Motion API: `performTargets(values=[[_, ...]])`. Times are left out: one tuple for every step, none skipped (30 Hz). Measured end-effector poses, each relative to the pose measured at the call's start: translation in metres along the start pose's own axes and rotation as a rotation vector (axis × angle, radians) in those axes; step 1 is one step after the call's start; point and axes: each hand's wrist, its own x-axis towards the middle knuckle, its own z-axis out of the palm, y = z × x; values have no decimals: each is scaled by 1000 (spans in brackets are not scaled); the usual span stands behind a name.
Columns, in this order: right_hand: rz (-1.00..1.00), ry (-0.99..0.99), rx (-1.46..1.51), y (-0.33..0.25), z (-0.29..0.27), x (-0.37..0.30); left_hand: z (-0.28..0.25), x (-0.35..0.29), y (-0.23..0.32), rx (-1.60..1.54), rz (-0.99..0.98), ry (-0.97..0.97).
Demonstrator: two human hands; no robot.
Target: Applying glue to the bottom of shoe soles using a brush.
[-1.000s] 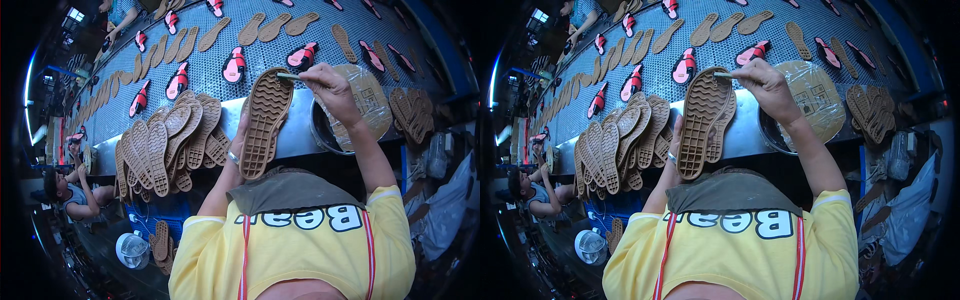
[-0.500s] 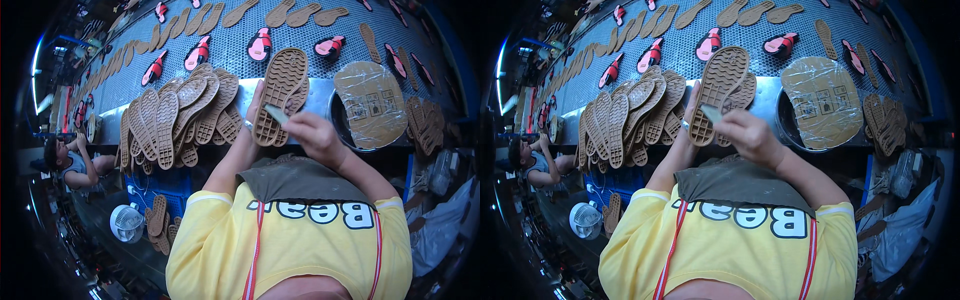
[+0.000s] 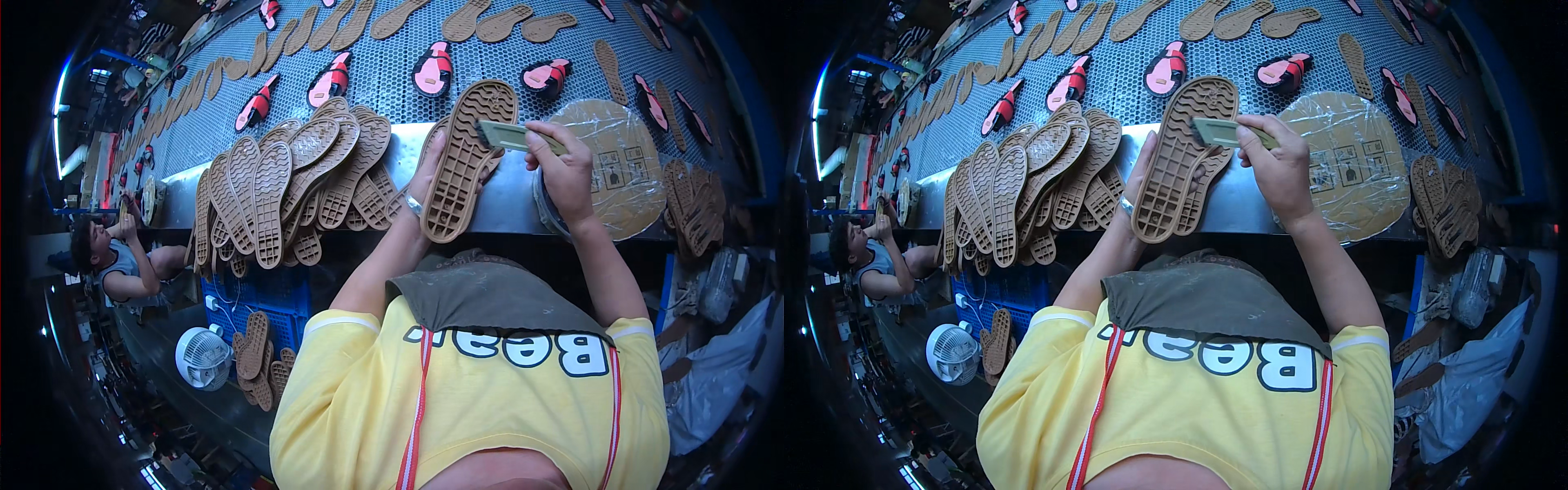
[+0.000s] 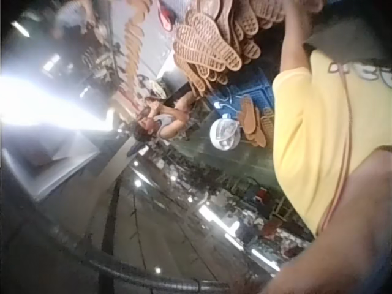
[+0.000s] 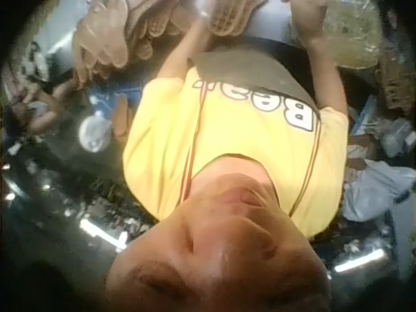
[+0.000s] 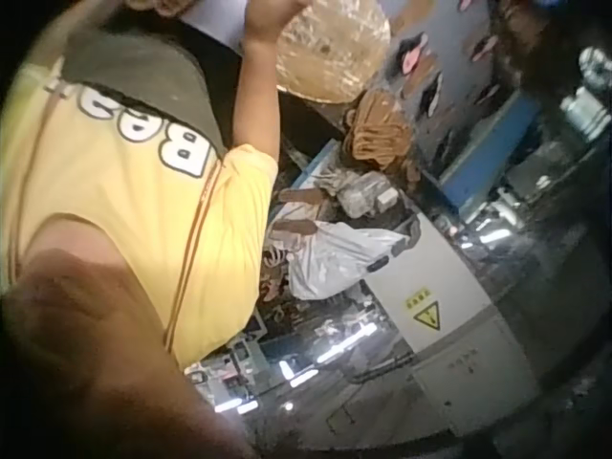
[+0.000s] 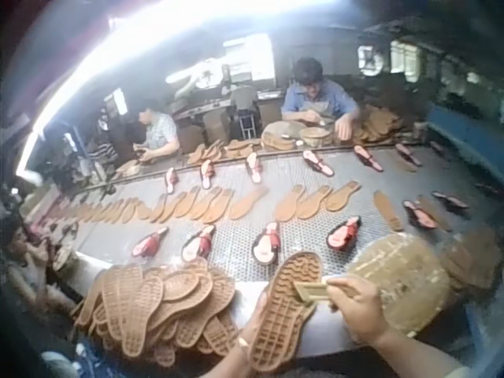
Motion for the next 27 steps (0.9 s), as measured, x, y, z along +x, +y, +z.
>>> performTargets(values=[[1, -1, -1, -4, -1, -1, 8, -2, 0, -2, 0, 0], [-29, 28, -24, -8, 0, -4, 14, -3, -1, 2, 22, 61], [-61, 56, -45, -12, 2, -8, 17, -3, -1, 7, 46, 122], [-62, 53, -46, -12, 5, -10, 15, -3, -3, 6, 49, 123], [-229, 45, -224, -11, 8, -13, 10, -1, -5, -3, 74, 152], [-397, 42, -404, -11, 11, -16, 9, 2, -6, -11, 95, 178], [-396, 44, -407, -13, 15, -20, 10, 6, -8, -12, 92, 176], [-441, 19, -459, -16, 20, -26, 11, 9, -9, 11, 144, 189], [-484, -10, -508, -18, 25, -33, 11, 12, -9, 34, 197, 205], [-487, -13, -506, -22, 28, -41, 6, 12, -6, 49, 228, 138], [-448, -88, -496, -26, 31, -49, 4, 11, -5, 49, 232, 140], [-405, -158, -490, -29, 31, -56, 7, 12, -3, 60, 233, 154], [-404, -155, -493, -31, 28, -60, 12, 13, -2, 72, 234, 168], [-370, -233, -443, -34, 25, -63, 18, 12, -2, 102, 250, 169], [-337, -315, -388, -36, 22, -64, 16, 12, -2, 103, 252, 171], [-291, -336, -288, -38, 17, -59, 12, 13, -1, 94, 235, 129], [-292, -337, -286, -40, 12, -53, 10, 14, 1, 86, 219, 88], [-74, -402, -123, -43, 4, -47, 10, 14, 1, 86, 220, 87], [143, -463, 40, -43, -1, -41, 10, 13, 2, 48, 195, 90], [103, -504, 32, -41, -5, -34, 10, 13, 3, 11, 172, 92], [102, -494, 29, -35, -10, -26, 11, 15, 2, 13, 165, 85], [199, -500, 108, -27, -14, -19, 14, 15, 0, -8, 135, 86], [295, -505, 189, -20, -18, -11, 17, 14, -1, -28, 105, 87], [290, -497, 190, -9, -22, 2, 19, 13, -3, 63, 130, 120], [131, -315, 89, -1, -26, 14, 19, 10, -4, 69, 124, 111], [-27, -130, -12, 1, -29, 20, 17, 7, -4, 139, 85, 105], [-34, -127, -8, -1, -28, 22, 12, 5, -1, 210, 54, 106]])
